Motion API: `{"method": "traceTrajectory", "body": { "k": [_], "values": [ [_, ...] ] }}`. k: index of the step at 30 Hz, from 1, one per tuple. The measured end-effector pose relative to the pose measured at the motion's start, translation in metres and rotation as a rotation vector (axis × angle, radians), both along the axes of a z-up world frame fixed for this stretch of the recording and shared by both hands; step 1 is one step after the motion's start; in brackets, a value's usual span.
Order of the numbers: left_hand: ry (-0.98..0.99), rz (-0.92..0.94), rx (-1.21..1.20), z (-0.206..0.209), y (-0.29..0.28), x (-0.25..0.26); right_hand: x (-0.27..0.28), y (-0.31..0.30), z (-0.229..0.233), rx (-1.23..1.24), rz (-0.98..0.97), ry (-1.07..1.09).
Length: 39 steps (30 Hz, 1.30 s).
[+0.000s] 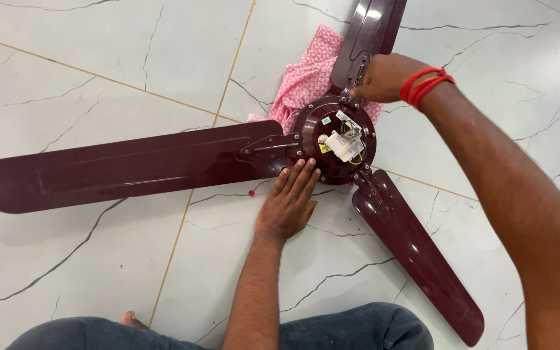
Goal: The person uses a screwdriver to tighten screws on the central hub of a ceiling fan lying on the floor. They systematically work around the hub, securing the fan blades to the motor housing.
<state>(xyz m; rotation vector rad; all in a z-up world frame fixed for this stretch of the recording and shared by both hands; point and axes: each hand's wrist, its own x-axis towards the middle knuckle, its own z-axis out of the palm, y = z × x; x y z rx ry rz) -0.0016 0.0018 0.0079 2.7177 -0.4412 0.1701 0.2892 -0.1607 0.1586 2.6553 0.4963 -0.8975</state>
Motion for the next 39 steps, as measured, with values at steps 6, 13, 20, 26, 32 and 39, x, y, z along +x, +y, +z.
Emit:
{"method": "traceTrajectory", "body": {
  "k": [6, 13, 20, 26, 32, 39],
  "values": [
    [-0.021, -0.003, 0.000, -0.002, 0.001, -0.001, 0.022, 0.017, -0.023, -0.074, -0.253, 0.118],
    [-0.038, -0.001, -0.034, 0.000, 0.001, 0.001, -0.005, 0.016, -0.010, -0.065, 0.133, -0.081],
    [-0.035, 0.001, -0.012, -0.005, 0.000, 0.001, -0.010, 0.025, -0.017, -0.239, 0.823, -0.192],
    [-0.038, -0.003, -0.019, -0.007, -0.001, 0.000, 0.015, 0.017, -0.028, -0.191, 0.074, 0.011],
    [-0.032, -0.001, -0.005, -0.008, 0.001, 0.001, 0.007, 0.018, -0.040, -0.180, 0.169, -0.035],
    [-0.017, -0.003, 0.016, -0.009, -0.002, 0.001, -0.012, 0.041, -0.021, -0.394, 0.761, -0.132]
  ]
}}
